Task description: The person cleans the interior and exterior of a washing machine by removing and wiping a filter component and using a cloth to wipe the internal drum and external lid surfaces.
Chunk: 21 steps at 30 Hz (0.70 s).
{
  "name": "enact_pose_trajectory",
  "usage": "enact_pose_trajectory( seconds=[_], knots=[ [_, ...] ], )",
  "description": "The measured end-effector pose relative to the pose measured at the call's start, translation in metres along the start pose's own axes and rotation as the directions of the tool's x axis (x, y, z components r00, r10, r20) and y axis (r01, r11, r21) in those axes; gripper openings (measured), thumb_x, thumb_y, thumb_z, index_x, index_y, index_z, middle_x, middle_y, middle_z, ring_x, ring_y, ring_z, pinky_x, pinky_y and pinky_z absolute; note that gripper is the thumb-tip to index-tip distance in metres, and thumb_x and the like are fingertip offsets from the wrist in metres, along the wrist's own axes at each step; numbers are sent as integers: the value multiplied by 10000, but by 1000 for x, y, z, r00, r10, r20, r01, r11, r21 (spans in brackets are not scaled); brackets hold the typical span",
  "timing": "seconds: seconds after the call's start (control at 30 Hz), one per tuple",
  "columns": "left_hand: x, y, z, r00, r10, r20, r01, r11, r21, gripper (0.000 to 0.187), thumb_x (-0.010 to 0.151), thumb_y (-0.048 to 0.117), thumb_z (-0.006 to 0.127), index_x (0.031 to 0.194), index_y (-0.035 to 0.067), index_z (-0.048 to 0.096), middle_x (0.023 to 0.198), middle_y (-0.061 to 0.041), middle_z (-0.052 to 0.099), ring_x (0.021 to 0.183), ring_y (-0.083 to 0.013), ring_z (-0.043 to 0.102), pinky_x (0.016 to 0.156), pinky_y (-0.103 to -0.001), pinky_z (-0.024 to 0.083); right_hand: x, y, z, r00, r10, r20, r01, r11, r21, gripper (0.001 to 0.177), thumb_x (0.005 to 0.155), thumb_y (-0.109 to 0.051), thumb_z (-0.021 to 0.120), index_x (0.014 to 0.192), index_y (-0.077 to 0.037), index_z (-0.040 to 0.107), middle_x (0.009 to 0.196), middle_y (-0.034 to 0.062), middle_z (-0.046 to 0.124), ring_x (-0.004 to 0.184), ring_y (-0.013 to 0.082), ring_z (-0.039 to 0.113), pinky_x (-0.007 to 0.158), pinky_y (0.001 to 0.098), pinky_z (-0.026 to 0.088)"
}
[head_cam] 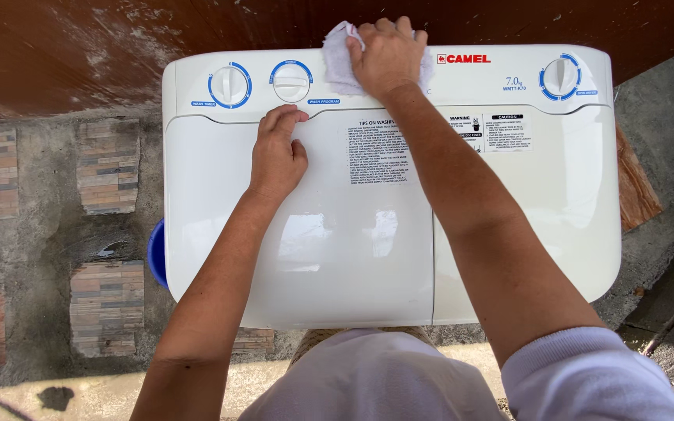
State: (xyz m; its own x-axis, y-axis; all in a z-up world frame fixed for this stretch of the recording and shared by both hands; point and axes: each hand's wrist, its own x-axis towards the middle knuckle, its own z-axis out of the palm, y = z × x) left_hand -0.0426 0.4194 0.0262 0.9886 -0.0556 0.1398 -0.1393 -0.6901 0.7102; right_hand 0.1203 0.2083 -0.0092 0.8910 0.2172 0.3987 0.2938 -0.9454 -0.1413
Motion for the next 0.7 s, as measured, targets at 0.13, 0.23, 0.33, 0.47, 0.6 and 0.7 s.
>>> enact_pose_trajectory(
  seconds=[0.13,0.23,0.33,0.47,0.6,0.7],
  knots=[
    [0,6,8,1000,1,25,0,1000,-27,430,823,-135,561,1196,55,658,1398,-76,555,1262,-257,569,886,-327,571,-28,93,-22,997,60,-42,-63,996,-68,315,1086,-368,585,1158,-106,744,1099,108,689,1051,349,518,863,551,350],
    [-2,5,15,999,45,15,-44,999,-23,429,821,-142,565,1189,53,667,1394,-78,561,1278,-270,559,936,-341,559,-61,140,-36,992,68,-109,-77,994,-76,371,1076,-313,594,1382,-117,664,1352,132,620,1200,412,475,944,570,328],
    [-7,5,23,999,49,15,-49,999,-5,438,805,-149,568,1177,57,672,1388,-82,559,1285,-276,546,975,-350,543,-94,138,-32,987,39,-159,-68,981,-181,500,1037,-328,630,1494,-132,582,1499,140,532,1278,441,450,973,597,301],
    [-11,10,29,999,30,16,-30,999,17,441,800,-152,570,1175,58,670,1388,-75,562,1277,-273,540,982,-348,539,-117,113,-40,990,-7,-140,-26,972,-232,532,981,-312,675,1487,-166,605,1513,120,524,1269,425,465,957,590,334],
    [-16,11,24,1000,-6,28,6,1000,18,437,809,-154,554,1177,54,665,1404,-85,544,1291,-267,531,946,-336,551,-136,88,-75,998,-2,58,5,999,-51,464,934,-181,683,1398,-165,694,1485,78,605,1220,363,520,876,539,405],
    [-24,6,16,1000,8,5,-8,1000,30,448,805,-163,556,1181,51,670,1403,-93,542,1279,-266,536,976,-343,541,-168,60,-96,997,-64,41,66,997,-45,447,865,-174,707,1310,-170,753,1416,60,669,1163,328,554,839,489,432]
  ],
)
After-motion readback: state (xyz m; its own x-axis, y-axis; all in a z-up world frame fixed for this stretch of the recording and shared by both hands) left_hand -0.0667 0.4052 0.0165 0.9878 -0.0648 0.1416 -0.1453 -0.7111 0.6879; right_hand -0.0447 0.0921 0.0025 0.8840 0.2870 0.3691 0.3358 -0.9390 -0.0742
